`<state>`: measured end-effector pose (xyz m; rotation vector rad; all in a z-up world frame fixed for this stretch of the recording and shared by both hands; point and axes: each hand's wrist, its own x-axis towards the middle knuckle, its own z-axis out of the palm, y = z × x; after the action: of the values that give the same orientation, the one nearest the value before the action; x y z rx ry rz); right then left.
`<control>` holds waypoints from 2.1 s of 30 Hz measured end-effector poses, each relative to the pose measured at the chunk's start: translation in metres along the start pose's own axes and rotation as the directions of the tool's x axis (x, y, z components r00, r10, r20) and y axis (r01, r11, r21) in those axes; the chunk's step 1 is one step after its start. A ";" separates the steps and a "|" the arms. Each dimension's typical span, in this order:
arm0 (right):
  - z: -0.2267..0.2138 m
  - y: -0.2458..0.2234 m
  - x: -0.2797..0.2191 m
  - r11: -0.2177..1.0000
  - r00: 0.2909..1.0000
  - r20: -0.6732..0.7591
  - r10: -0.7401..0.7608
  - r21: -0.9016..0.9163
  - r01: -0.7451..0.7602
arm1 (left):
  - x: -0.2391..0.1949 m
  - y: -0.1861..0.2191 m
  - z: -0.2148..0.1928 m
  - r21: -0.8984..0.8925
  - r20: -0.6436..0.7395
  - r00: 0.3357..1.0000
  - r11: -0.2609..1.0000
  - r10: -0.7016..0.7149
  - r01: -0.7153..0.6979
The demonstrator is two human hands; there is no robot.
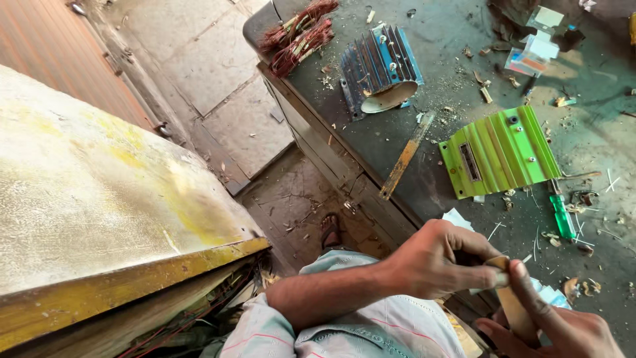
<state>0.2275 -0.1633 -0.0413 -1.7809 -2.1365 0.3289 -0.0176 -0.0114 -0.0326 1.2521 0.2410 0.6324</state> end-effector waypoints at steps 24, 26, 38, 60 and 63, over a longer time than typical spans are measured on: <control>0.002 -0.075 0.038 0.226 0.720 -0.122 0.683 0.973 -0.049 | 0.005 0.033 0.011 0.491 -0.074 0.952 0.842 0.296 -0.224; 0.003 -0.076 0.039 0.123 0.748 -0.067 0.660 0.992 -0.020 | 0.003 0.036 0.010 0.491 -0.078 0.956 0.846 0.283 -0.210; -0.012 -0.092 0.044 0.324 0.847 -0.172 0.503 0.946 0.000 | 0.011 0.054 0.003 0.517 0.039 0.947 0.804 0.320 -0.294; -0.030 -0.105 0.038 0.827 0.834 -0.417 0.362 0.557 -0.080 | 0.015 0.074 0.013 0.576 0.159 0.950 0.756 0.270 -0.311; -0.031 -0.107 0.034 0.720 0.833 -0.354 0.426 0.690 -0.076 | 0.012 0.072 0.019 0.551 0.112 0.960 0.787 0.258 -0.276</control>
<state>0.1376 -0.1517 0.0325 -1.5088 -1.1867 0.5443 -0.0210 -0.0079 0.0431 1.8939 0.2337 0.8192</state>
